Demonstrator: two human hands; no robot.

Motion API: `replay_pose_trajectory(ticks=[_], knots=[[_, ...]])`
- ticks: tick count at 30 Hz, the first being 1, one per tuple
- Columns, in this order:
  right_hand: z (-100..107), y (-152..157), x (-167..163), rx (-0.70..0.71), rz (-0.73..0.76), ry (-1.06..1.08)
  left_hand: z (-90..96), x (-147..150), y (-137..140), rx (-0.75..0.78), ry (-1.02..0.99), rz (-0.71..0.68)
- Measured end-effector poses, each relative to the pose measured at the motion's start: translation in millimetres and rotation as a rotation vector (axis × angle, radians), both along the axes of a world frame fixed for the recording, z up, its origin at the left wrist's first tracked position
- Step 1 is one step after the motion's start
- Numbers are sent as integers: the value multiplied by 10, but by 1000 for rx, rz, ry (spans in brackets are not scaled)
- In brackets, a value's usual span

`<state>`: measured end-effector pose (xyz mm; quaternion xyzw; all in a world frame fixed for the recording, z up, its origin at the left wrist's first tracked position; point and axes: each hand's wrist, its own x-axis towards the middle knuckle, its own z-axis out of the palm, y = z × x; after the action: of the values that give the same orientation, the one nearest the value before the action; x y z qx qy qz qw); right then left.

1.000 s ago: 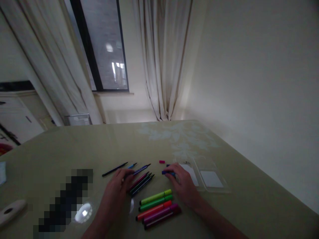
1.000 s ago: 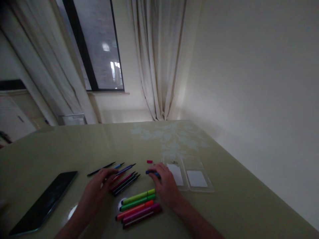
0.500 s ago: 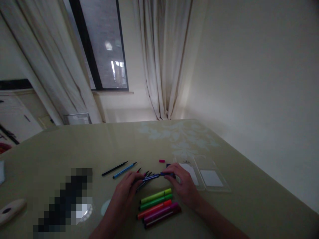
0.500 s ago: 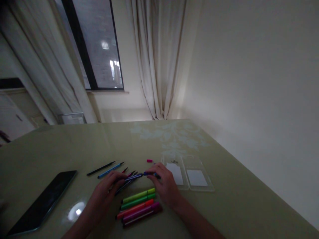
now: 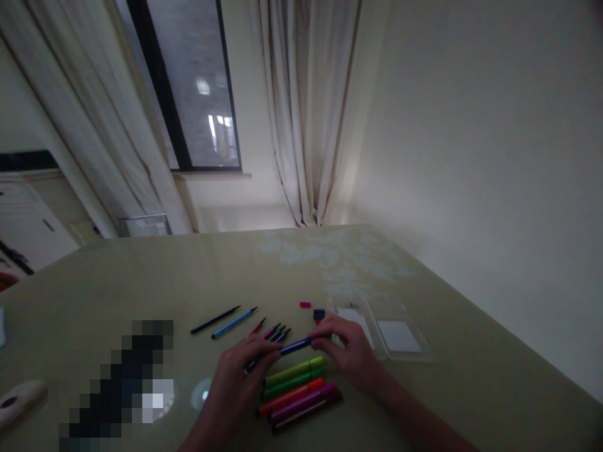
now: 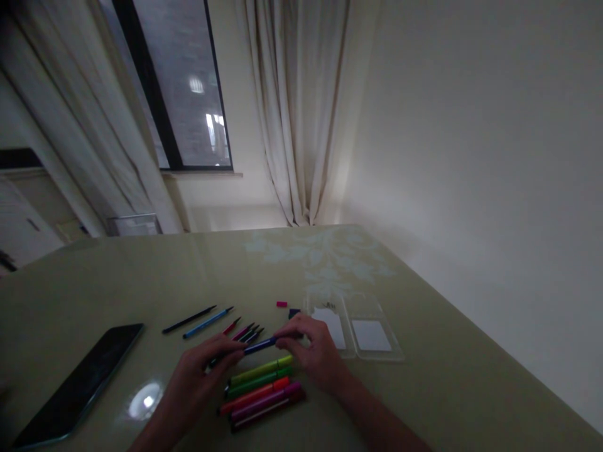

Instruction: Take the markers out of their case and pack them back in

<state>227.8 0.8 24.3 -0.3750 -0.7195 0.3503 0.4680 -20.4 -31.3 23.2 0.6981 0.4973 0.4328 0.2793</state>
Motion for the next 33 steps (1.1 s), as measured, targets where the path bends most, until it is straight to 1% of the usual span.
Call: replay_pose_trajectory(ticks=[2,4,8,10,13,15,17,19,20,21,22,24,27,30,33], knots=[[31,22,18,12,-20,-41,-10,-3,3,9,35,-16],[56,64,69,42,-76,-130,-43,-3,4,17,94,-36],[50,166,227,92,-229,-475,-117,32,-18,17,253,-108],[22,202,284,81,-244,-627,-125,55,-33,-8,313,-142],[-25,225,303,72,-241,-726,-116,35,-19,-42,350,-135],[-47,226,286,71,-254,-744,-128,-49,26,-26,352,-46],[-57,221,262,57,-272,-745,-166,-191,91,19,378,139],[-58,215,241,35,-291,-730,-219,-364,156,55,468,344],[-57,213,232,23,-303,-717,-246,-449,182,60,531,411],[-56,212,223,13,-312,-702,-270,-525,203,50,593,447],[-57,212,215,5,-318,-684,-289,-590,217,31,645,468],[-63,217,199,-12,-318,-651,-312,-678,230,-20,704,469],[-85,233,182,-32,-308,-617,-312,-726,236,-50,697,455],[-115,252,173,-19,-314,-588,-297,-708,254,5,640,444],[-139,265,164,-1,-319,-564,-283,-622,265,82,542,383]])
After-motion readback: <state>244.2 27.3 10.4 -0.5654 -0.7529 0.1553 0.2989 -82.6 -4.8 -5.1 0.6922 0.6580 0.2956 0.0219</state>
